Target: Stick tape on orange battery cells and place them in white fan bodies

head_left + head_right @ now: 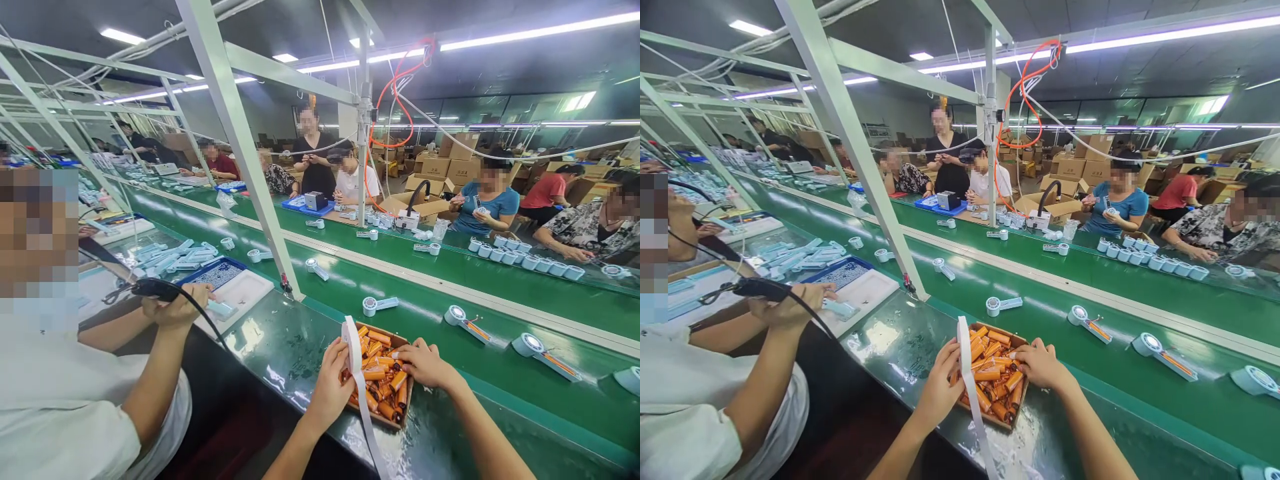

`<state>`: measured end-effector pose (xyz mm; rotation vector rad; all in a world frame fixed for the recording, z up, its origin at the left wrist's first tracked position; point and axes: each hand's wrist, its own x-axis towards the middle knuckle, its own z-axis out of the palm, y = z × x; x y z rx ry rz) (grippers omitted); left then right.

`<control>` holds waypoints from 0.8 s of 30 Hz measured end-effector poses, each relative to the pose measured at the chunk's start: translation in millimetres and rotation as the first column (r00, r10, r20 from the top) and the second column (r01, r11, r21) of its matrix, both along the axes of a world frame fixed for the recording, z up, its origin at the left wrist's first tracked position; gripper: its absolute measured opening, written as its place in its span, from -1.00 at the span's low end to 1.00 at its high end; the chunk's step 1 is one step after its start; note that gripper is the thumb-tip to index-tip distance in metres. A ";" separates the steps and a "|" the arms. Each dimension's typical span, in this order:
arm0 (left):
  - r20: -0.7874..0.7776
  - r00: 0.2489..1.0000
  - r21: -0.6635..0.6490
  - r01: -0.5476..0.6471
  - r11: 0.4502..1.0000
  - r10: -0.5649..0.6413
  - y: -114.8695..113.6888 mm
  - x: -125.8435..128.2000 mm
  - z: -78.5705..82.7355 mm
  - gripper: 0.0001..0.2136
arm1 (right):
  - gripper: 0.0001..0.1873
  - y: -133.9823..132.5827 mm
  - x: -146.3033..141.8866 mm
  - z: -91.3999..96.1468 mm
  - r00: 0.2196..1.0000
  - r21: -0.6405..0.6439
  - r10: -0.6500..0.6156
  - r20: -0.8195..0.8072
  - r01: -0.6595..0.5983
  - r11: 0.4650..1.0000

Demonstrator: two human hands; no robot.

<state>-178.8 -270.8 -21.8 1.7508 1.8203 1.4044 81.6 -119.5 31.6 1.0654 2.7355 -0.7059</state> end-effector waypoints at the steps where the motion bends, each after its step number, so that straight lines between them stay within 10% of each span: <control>1: -0.040 0.999 0.006 0.003 1.000 -0.002 0.7 2.4 3.7 -0.53 | -0.54 4.9 -0.9 3.4 0.999 -0.017 0.033 0.020 -0.033 0.999; 8: -0.223 0.974 0.055 -0.028 0.998 0.040 0.8 13.5 14.9 -0.56 | -0.63 33.4 5.7 -10.1 0.963 -0.189 0.007 -0.271 -0.060 0.980; 11: -0.351 0.933 0.116 -0.037 0.993 0.076 -0.3 13.7 20.7 -0.56 | -0.35 23.7 2.1 -9.0 0.685 -0.426 -0.343 -0.642 0.053 0.903; 15: -0.522 0.834 0.265 -0.038 0.963 0.177 0.7 13.5 37.7 -0.63 | -0.27 -7.0 -12.0 19.4 0.318 -0.639 -0.613 -0.723 0.029 0.769; 24: -0.670 0.730 0.265 0.062 0.962 0.137 -1.3 21.4 59.3 -0.63 | -0.42 -30.4 -10.4 44.4 0.349 -0.637 -0.604 -0.716 0.026 0.770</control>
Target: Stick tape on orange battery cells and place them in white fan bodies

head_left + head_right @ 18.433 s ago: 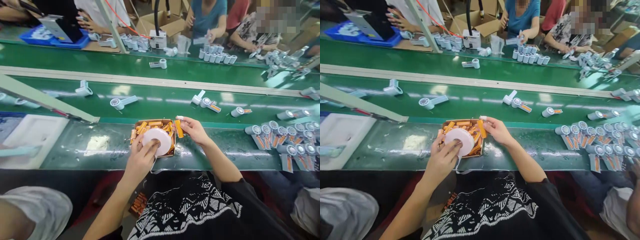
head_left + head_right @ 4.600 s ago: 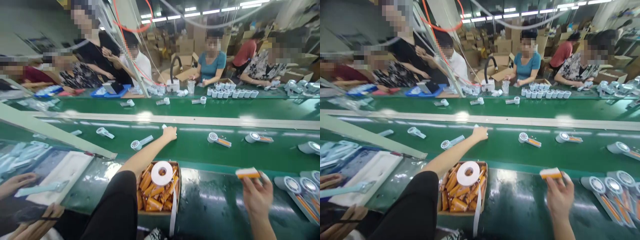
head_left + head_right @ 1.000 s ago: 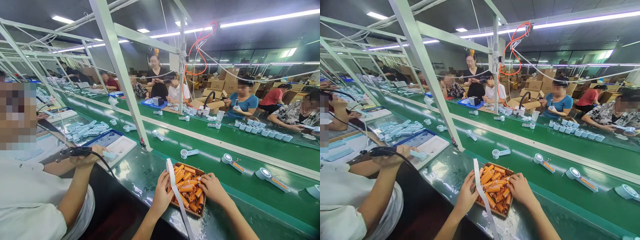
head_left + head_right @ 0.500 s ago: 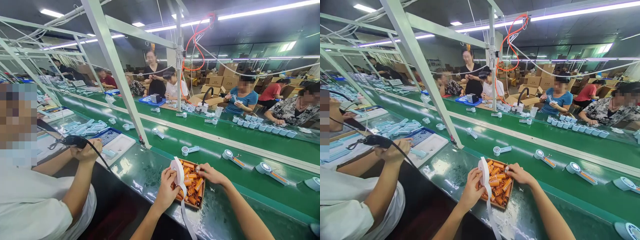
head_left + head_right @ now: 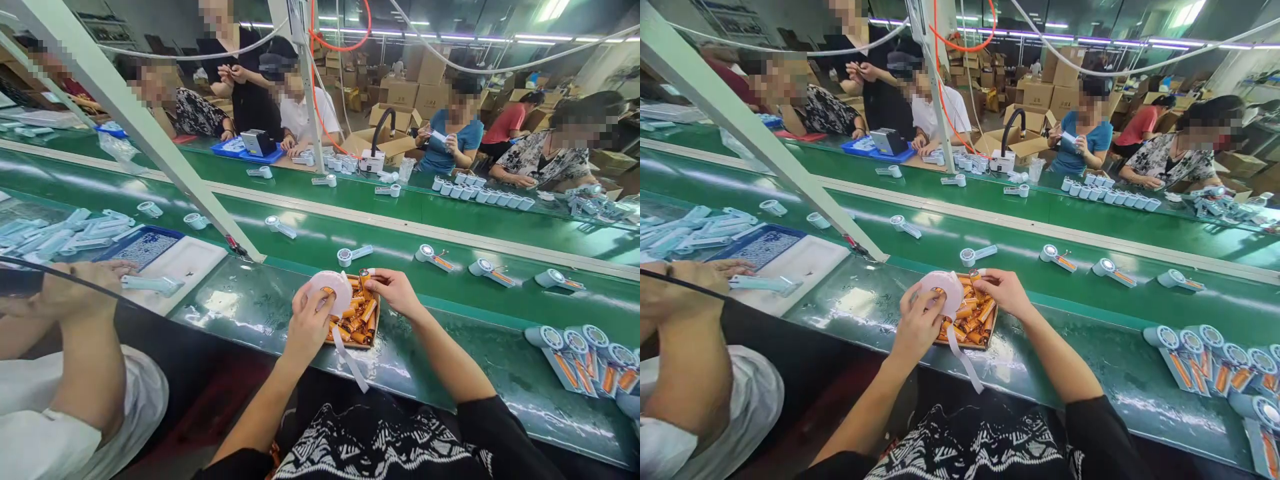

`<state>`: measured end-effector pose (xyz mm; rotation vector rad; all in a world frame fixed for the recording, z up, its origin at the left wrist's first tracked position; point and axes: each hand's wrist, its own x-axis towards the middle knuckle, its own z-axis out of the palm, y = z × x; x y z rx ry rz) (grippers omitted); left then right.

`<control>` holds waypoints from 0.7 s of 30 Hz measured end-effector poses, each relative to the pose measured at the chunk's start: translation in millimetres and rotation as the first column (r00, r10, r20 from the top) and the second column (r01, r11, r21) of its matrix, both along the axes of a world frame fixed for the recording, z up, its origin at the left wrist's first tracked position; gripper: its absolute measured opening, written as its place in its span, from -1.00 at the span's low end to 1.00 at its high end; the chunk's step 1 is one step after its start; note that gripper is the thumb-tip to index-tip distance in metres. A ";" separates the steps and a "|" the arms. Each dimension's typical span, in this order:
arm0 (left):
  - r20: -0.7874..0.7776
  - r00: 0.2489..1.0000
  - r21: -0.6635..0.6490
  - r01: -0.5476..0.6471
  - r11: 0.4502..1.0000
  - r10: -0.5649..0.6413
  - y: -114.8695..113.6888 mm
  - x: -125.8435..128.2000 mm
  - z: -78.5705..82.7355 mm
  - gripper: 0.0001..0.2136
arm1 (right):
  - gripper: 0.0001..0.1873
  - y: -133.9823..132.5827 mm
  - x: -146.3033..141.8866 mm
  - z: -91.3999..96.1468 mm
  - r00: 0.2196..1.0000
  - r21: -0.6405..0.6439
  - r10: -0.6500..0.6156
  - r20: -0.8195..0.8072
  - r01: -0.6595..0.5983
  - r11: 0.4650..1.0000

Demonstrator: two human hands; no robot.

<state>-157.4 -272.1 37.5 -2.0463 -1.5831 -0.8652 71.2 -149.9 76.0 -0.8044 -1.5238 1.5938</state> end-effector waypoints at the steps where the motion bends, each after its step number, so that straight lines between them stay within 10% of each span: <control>1: -0.009 1.000 -0.003 0.007 1.000 -0.007 -0.3 0.9 0.1 -0.64 | -0.43 -0.2 0.3 -0.3 1.000 -0.005 -0.002 -0.011 0.002 1.000; 11: 0.062 0.998 -0.103 0.035 0.994 -0.029 -3.1 2.8 -10.0 -0.60 | -0.42 2.4 -0.1 -4.7 1.000 0.049 0.001 0.025 -0.003 0.999; 21: 0.047 0.998 -0.133 0.039 0.990 -0.033 -4.8 5.0 -13.4 -0.61 | -0.57 -1.8 16.9 13.5 0.941 0.439 -0.079 0.329 -0.079 0.895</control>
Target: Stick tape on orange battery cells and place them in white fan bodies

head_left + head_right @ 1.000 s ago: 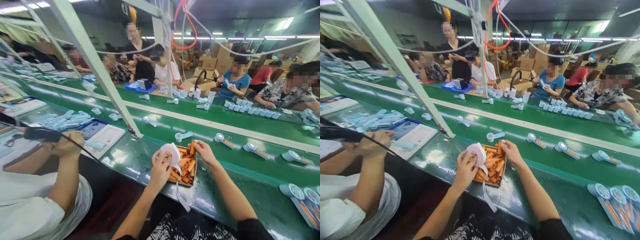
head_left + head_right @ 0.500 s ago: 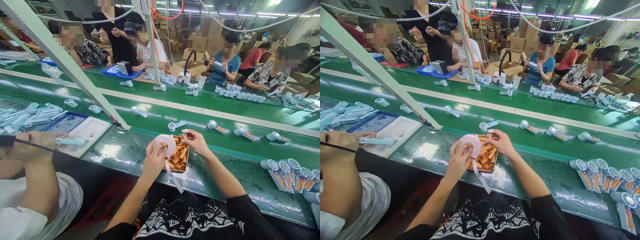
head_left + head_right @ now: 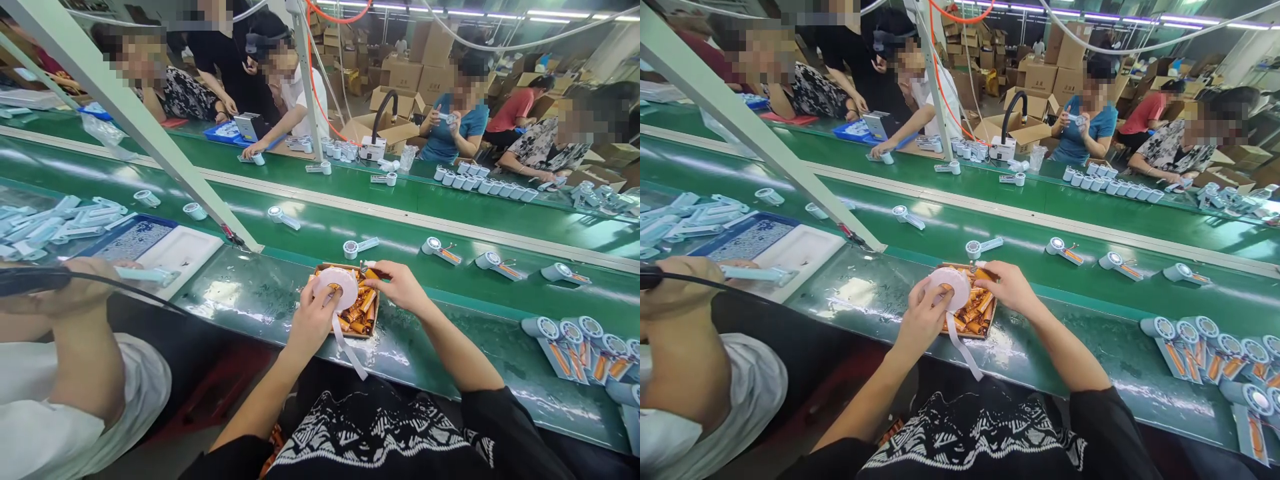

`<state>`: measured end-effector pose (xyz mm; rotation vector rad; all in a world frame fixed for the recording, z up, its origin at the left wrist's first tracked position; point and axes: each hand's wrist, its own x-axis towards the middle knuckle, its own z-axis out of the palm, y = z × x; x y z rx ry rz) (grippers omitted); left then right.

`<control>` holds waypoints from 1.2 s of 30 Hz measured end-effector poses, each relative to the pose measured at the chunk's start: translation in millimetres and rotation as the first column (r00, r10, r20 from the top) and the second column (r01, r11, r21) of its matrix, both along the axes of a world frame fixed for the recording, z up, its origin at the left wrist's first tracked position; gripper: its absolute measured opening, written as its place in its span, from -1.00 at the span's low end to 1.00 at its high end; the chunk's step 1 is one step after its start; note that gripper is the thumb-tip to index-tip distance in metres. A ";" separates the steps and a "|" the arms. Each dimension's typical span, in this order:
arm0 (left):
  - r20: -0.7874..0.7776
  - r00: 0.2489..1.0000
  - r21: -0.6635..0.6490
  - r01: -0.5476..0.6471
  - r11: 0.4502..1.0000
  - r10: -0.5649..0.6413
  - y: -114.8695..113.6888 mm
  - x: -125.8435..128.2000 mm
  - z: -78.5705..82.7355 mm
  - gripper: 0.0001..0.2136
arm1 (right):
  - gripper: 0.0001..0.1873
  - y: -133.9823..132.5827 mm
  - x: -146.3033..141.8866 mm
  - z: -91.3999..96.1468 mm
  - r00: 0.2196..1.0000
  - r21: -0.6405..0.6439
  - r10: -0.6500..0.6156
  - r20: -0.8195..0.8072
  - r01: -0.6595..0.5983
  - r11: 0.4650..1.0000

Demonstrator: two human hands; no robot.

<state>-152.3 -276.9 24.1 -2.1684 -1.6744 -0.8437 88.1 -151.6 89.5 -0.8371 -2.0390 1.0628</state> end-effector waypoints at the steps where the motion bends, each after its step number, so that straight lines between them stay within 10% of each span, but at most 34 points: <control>1: -0.004 1.000 0.000 0.001 1.000 -0.001 0.3 0.5 -0.5 -0.61 | -0.57 -0.8 -0.1 -0.1 1.000 -0.002 -0.009 0.015 0.009 1.000; 8: -0.080 0.997 -0.089 0.008 0.996 -0.015 6.2 3.4 -1.8 -0.58 | -0.56 -7.1 -8.9 -10.4 0.997 0.028 -0.062 0.036 0.061 0.998; 14: -0.118 0.993 -0.096 -0.011 0.995 0.000 15.0 12.9 -0.7 -0.55 | -0.48 0.5 -8.2 -32.3 0.964 -0.430 -0.020 -0.264 -0.099 0.897; 20: 0.000 0.996 0.059 -0.087 0.994 0.088 30.1 51.4 -2.0 -0.63 | -0.38 -35.1 -49.1 -72.9 0.457 -0.601 -0.612 -0.646 0.191 0.776; 25: 0.077 0.994 0.045 0.073 0.996 -0.076 24.4 85.1 -23.0 -0.63 | -0.47 -6.5 -20.5 -59.0 0.361 -0.604 -0.632 -0.685 0.203 0.771; 29: 0.034 0.971 -0.144 0.240 0.960 -0.238 17.4 62.6 -31.7 -0.62 | -0.49 58.2 57.2 -19.5 0.092 -0.468 -0.544 -0.834 0.404 0.786; 32: 0.026 0.998 -0.248 0.066 0.966 -0.061 26.9 14.2 -26.3 -0.61 | -0.36 56.4 98.9 -24.2 0.262 -0.463 -0.560 -0.786 0.352 0.814; 36: 0.055 0.986 -0.262 0.168 0.950 -0.160 56.6 -23.3 -5.0 -0.54 | -0.29 2.6 112.0 -69.5 0.410 -0.636 -0.681 -0.607 0.264 0.726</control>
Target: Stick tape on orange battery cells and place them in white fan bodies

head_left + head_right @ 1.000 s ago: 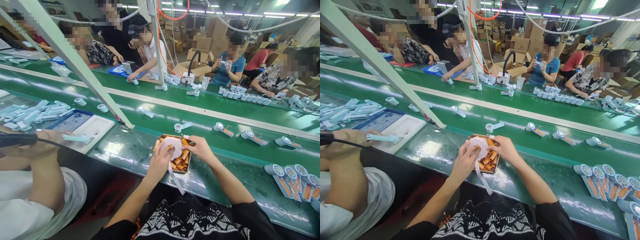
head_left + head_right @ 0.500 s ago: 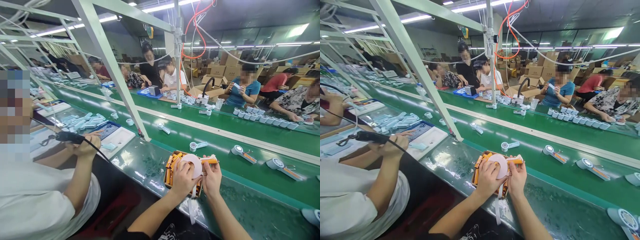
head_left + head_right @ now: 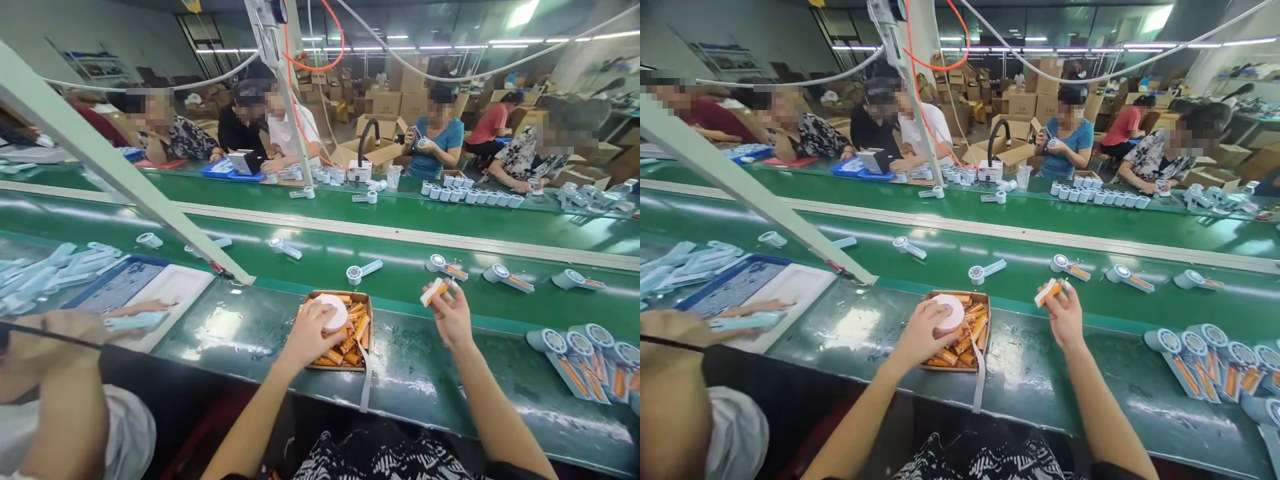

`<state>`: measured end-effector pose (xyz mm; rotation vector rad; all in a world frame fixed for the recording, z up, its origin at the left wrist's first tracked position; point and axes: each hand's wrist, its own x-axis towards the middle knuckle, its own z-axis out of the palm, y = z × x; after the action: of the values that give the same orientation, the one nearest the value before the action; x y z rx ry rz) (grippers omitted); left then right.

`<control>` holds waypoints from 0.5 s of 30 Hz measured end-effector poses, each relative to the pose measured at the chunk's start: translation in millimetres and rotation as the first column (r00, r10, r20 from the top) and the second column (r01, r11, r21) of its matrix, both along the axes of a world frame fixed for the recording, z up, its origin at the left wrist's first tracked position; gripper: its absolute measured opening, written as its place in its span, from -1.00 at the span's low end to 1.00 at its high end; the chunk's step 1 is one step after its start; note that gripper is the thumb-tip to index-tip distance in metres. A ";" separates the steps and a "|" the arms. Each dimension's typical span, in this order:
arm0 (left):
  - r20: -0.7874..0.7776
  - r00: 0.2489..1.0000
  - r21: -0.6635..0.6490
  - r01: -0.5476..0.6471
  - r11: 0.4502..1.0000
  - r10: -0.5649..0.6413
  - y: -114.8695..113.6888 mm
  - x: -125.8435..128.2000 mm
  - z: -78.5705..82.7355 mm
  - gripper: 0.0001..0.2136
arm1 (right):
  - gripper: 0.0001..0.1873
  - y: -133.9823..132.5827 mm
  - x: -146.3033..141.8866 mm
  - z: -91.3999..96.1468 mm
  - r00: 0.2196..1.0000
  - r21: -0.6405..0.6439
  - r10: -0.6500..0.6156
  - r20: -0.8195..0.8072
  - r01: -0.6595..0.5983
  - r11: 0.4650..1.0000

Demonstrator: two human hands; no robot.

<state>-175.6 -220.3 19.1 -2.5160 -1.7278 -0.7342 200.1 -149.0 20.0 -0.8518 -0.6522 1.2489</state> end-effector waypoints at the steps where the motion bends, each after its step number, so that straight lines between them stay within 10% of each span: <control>1: -0.002 1.000 0.003 0.013 1.000 -0.013 12.1 3.0 8.0 -0.58 | -0.31 -10.7 1.0 -10.5 1.000 -0.031 -0.007 -0.006 0.006 1.000; 7: -0.444 0.891 -0.333 -0.072 0.940 -0.089 137.0 87.2 43.4 -0.59 | -0.35 -15.2 15.6 -28.3 0.998 -0.003 -0.058 -0.015 0.058 0.998; 15: -0.580 0.778 -0.490 -0.095 0.867 -0.243 216.9 122.7 8.7 -0.82 | -0.40 -25.2 66.0 -51.3 0.984 0.002 -0.162 0.073 0.162 0.987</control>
<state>-52.9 -3.4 27.8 -2.6524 -1.6861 0.6188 266.1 -174.2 -31.3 -0.9383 -0.6258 1.0765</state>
